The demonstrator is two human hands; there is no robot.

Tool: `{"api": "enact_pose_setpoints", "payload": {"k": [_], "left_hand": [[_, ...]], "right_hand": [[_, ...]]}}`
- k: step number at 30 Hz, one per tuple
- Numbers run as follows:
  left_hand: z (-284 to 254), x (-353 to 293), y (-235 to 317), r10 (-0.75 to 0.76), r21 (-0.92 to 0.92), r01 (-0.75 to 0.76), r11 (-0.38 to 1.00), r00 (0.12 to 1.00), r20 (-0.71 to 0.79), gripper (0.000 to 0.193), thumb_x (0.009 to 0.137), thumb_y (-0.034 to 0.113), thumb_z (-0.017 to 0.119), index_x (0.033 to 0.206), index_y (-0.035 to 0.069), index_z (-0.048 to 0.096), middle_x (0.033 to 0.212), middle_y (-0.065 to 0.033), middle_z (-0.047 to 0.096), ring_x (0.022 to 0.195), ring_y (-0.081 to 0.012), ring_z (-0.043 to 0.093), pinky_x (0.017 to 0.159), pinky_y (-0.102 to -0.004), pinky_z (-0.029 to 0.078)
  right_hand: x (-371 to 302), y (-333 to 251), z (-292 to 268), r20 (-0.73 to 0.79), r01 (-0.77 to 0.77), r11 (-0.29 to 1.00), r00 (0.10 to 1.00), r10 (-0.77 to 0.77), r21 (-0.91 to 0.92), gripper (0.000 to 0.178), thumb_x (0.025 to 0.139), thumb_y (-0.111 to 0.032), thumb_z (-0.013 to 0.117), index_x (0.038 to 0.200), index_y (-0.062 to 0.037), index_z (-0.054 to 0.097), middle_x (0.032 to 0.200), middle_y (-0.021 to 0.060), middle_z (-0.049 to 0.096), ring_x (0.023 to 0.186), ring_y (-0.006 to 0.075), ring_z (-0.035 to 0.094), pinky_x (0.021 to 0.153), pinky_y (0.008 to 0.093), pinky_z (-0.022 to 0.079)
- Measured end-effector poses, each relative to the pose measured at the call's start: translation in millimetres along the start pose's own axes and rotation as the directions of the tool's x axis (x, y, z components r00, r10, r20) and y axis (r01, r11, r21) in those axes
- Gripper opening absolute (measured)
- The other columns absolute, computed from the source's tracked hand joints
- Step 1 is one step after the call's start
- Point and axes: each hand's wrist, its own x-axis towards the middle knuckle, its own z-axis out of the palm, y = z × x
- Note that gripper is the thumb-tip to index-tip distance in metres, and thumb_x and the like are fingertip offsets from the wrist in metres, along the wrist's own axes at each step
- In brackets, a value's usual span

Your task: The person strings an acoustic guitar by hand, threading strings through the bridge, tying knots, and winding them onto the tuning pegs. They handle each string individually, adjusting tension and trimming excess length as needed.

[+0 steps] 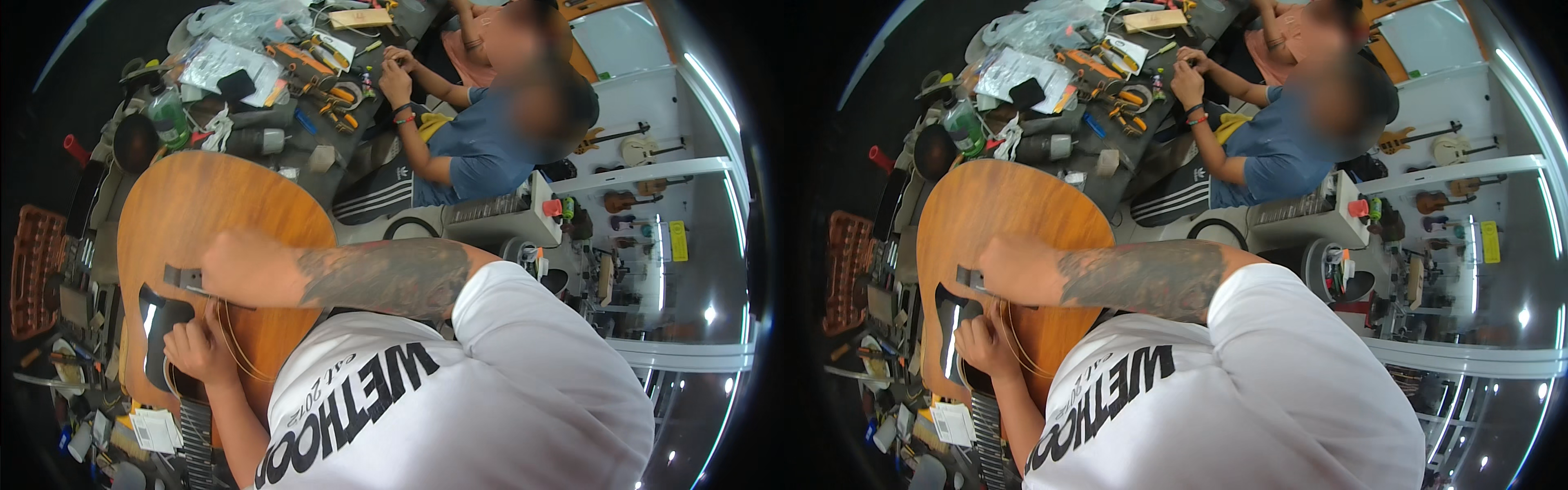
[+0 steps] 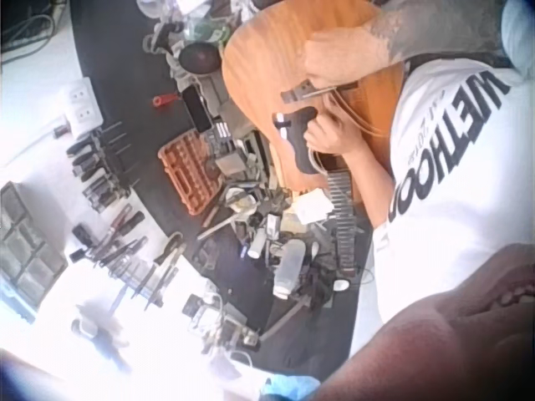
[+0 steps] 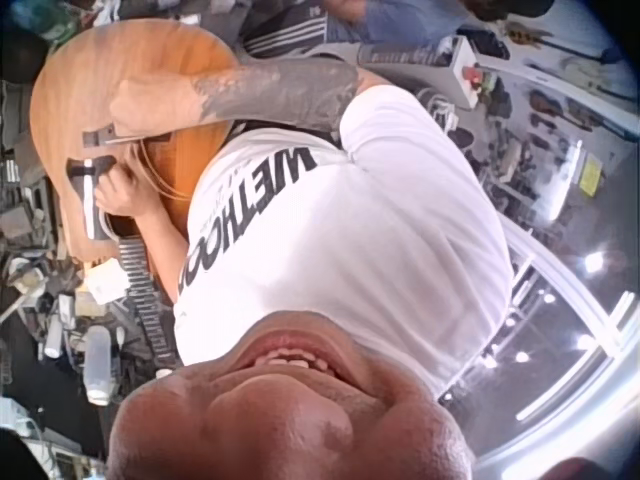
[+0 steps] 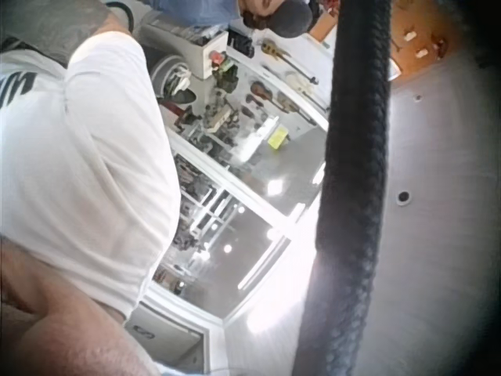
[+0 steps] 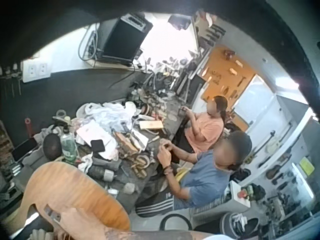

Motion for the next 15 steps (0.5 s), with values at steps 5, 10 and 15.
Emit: {"api": "enact_pose_setpoints", "payload": {"k": [5,10,15], "left_hand": [[-9,15,-3,-0.069,-0.006,0.069,0.998,0.997,0.025,0.036,0.073,0.022,0.083,0.063,0.009,0.051,0.063,-0.0072,0.046,0.06,-0.0275,0.045,0.055,-0.0402,0.032],[-22,39,-4,0.077,0.009,-0.076,0.997,0.997,-0.019,0.035,0.073,0.025,0.081,0.061,0.012,0.051,0.064,-0.0014,0.045,0.062,-0.0223,0.044,0.06,-0.0364,0.03],[-61,34,4,0.087,0.028,-0.086,0.996,0.995,-0.037,0.039,0.071,0.026,0.083,0.059,0.013,0.048,0.061,-0.0017,0.037,0.06,-0.0216,0.039,0.058,-0.0353,0.027]], "right_hand": [[-29,18,-24,0.034,-0.489,0.758,0.849,0.528,0.432,0.022,0.079,-0.022,0.07,0.087,-0.0015,0.072,0.078,0.0188,0.07,0.074,0.0291,0.072,0.067,0.0367,0.055],[-90,23,-2,-0.095,-0.542,0.648,0.724,0.683,0.535,0.017,0.081,-0.015,0.068,0.086,0.0014,0.069,0.078,0.0132,0.072,0.067,0.021,0.07,0.063,0.0311,0.053],[-125,12,2,0.034,-0.465,0.403,0.687,0.726,0.788,0.009,0.086,-0.005,0.062,0.081,0.0023,0.06,0.092,0.0147,0.073,0.065,0.004,0.058,0.059,0.0199,0.045]]}}
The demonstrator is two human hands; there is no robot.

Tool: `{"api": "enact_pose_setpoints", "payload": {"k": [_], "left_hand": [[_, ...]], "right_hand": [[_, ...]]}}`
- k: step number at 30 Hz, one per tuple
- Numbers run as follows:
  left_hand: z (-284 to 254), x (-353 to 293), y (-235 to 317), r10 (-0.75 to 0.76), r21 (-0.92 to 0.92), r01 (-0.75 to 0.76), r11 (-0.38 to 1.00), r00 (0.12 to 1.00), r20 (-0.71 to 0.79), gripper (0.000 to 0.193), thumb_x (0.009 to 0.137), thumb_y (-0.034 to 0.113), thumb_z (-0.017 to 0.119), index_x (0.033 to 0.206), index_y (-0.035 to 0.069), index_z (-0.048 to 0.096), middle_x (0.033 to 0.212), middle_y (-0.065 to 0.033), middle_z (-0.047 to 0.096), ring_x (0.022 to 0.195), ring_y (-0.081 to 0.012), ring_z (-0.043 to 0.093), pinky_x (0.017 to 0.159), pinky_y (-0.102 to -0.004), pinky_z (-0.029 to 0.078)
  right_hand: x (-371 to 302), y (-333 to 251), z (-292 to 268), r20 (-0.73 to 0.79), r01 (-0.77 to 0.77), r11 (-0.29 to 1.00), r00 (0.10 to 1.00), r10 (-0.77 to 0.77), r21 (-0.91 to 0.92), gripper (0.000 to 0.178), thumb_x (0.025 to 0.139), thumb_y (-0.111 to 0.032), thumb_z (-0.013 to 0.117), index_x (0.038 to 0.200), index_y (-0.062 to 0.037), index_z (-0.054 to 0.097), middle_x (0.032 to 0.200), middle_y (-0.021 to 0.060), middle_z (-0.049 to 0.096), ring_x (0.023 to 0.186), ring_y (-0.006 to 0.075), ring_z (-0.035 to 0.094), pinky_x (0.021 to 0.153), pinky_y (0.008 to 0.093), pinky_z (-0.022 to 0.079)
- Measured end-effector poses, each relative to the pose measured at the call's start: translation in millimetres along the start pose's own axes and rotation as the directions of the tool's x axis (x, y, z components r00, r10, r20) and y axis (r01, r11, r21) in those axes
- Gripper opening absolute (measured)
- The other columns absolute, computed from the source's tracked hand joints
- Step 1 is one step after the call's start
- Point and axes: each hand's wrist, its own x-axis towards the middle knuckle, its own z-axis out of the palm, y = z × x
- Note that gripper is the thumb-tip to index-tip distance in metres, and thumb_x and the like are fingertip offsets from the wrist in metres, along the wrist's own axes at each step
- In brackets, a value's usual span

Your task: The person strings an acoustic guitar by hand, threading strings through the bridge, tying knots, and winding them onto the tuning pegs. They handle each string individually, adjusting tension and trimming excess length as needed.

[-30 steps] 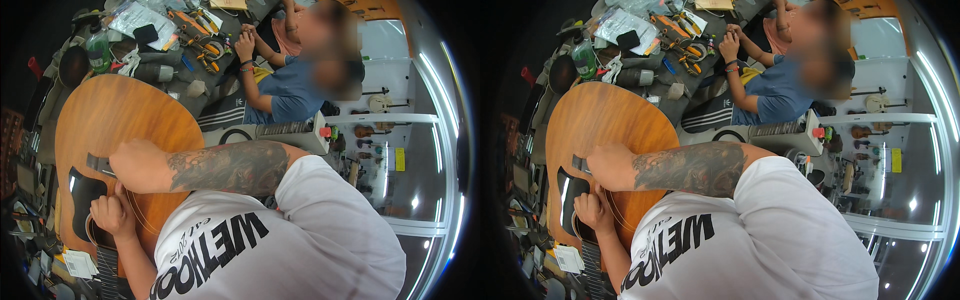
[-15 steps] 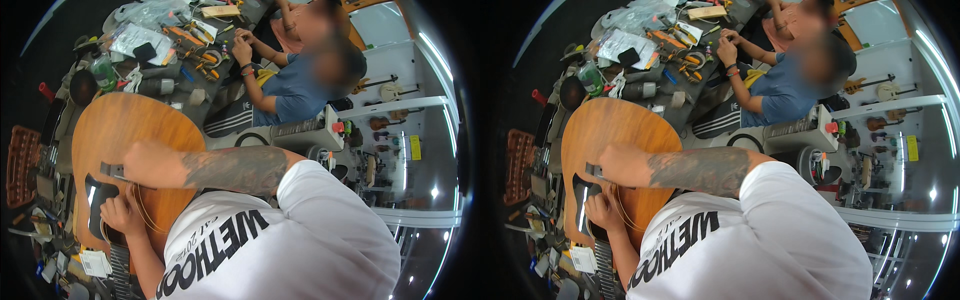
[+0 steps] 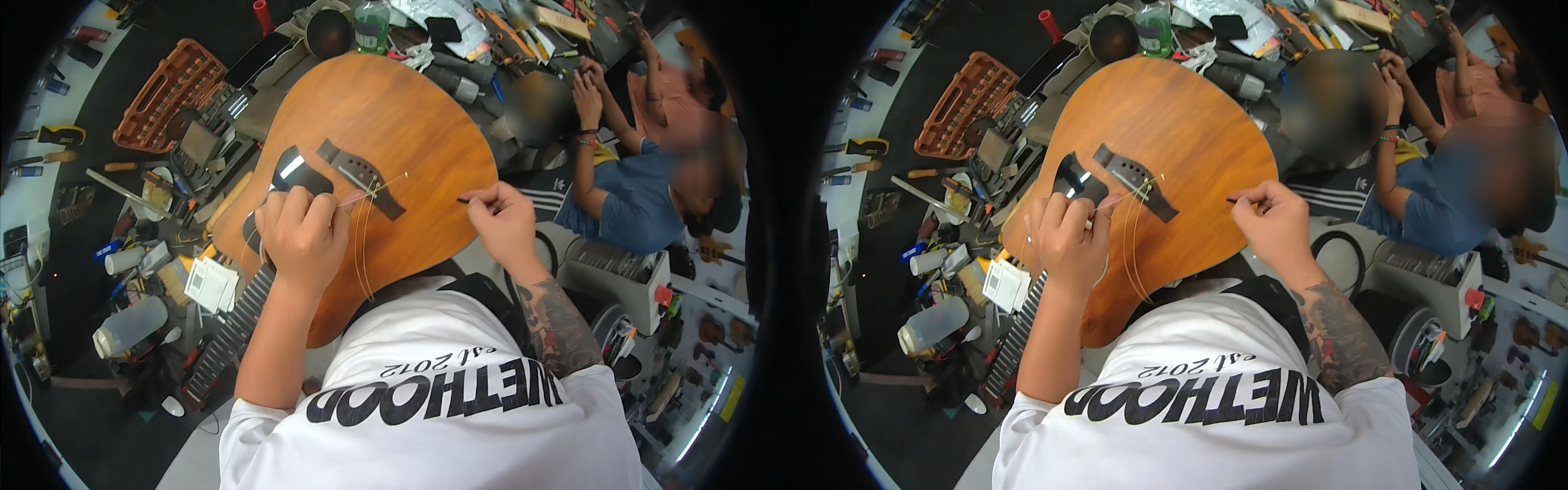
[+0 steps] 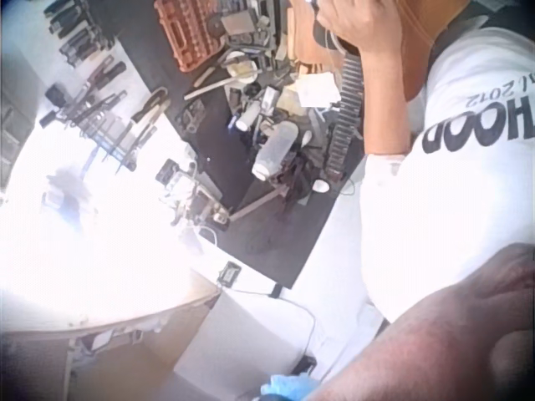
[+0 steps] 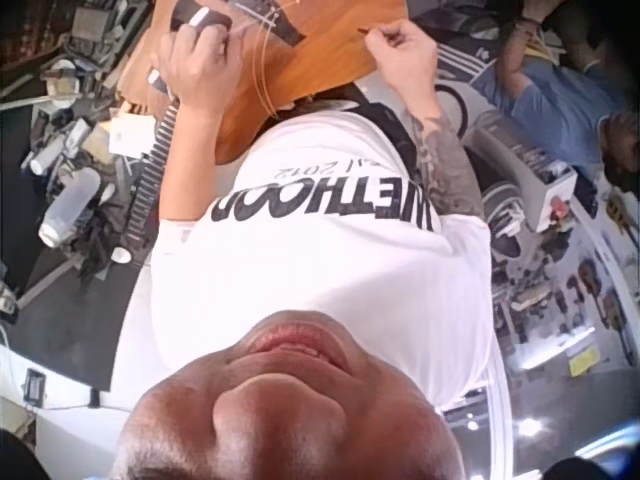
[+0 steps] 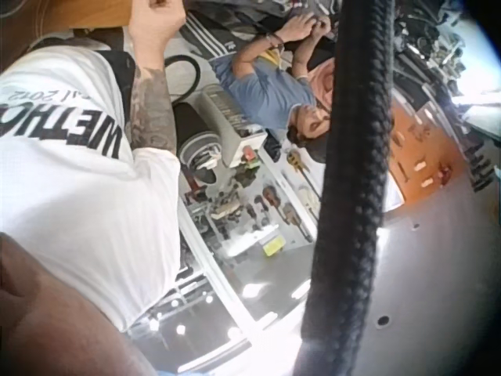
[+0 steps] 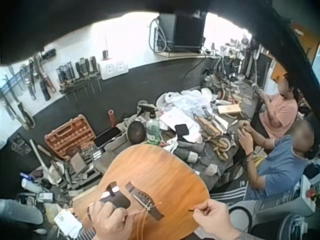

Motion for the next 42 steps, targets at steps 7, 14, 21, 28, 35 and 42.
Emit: {"api": "enact_pose_setpoints", "payload": {"k": [7,14,21,28,35,42], "left_hand": [[-46,-3,38,0.0,-0.031,-0.001,1.0,1.0,-0.025,0.032,0.066,0.019,0.088,0.064,0.011,0.058,0.062,-0.0007,0.043,0.061,-0.0215,0.039,0.059,-0.0344,0.029],[-67,-13,82,-0.006,-0.069,-0.004,0.998,0.989,-0.146,0.032,0.065,0.015,0.088,0.065,0.009,0.057,0.06,-0.0011,0.045,0.06,-0.0213,0.039,0.058,-0.0341,0.028],[-83,-43,162,-0.026,-0.016,0.024,1.0,0.982,-0.186,0.037,0.065,0.023,0.09,0.063,0.012,0.054,0.059,0.0002,0.038,0.059,-0.0198,0.038,0.059,-0.033,0.027],[-85,-74,254,0.062,0.002,-0.063,0.998,0.97,-0.236,0.037,0.065,0.026,0.09,0.064,0.014,0.055,0.061,0.0012,0.038,0.059,-0.0207,0.035,0.059,-0.0339,0.024],[-104,-97,321,0.052,0.043,-0.046,0.998,0.984,-0.172,0.035,0.068,0.026,0.089,0.067,0.014,0.056,0.062,0.0013,0.039,0.061,-0.0207,0.039,0.061,-0.0328,0.026],[-106,-105,343,0.117,-0.003,-0.12,0.993,0.977,-0.176,0.033,0.072,0.025,0.086,0.068,0.013,0.056,0.064,-0.0002,0.041,0.061,-0.0221,0.04,0.061,-0.0341,0.027]], "right_hand": [[-31,-26,1,0.229,-0.121,0.926,0.973,0.038,0.358,0.007,0.086,0.002,0.051,0.085,-0.002,0.056,0.078,0.0076,0.066,0.049,0.0016,0.041,0.044,0.0178,0.031],[-80,-53,-31,0.544,-0.501,0.752,0.808,0.227,0.429,0.023,0.094,-0.005,0.044,0.107,0.0035,0.06,0.063,-0.004,0.042,0.051,0.0023,0.03,0.045,0.0198,0.025],[-131,-53,-105,0.71,-0.535,0.748,0.693,0.123,0.393,0.03,0.103,-0.021,0.049,0.112,0.0052,0.061,0.061,-0.0059,0.04,0.052,0.0022,0.03,0.047,0.0206,0.025],[-177,-7,-170,0.7,-0.483,0.755,0.713,0.046,0.443,0.027,0.101,-0.023,0.055,0.1,0.0014,0.066,0.061,-0.0078,0.043,0.052,0.0012,0.032,0.047,0.0203,0.025],[-219,8,-217,0.683,-0.527,0.763,0.713,0.158,0.373,0.022,0.1,-0.02,0.058,0.096,0.0015,0.065,0.062,-0.0064,0.044,0.052,0.0021,0.033,0.047,0.0203,0.025],[-240,17,-234,0.691,-0.523,0.729,0.716,0.096,0.441,0.021,0.1,-0.018,0.058,0.098,0.0029,0.063,0.06,-0.0059,0.041,0.051,0.0033,0.032,0.047,0.0219,0.024]]}}
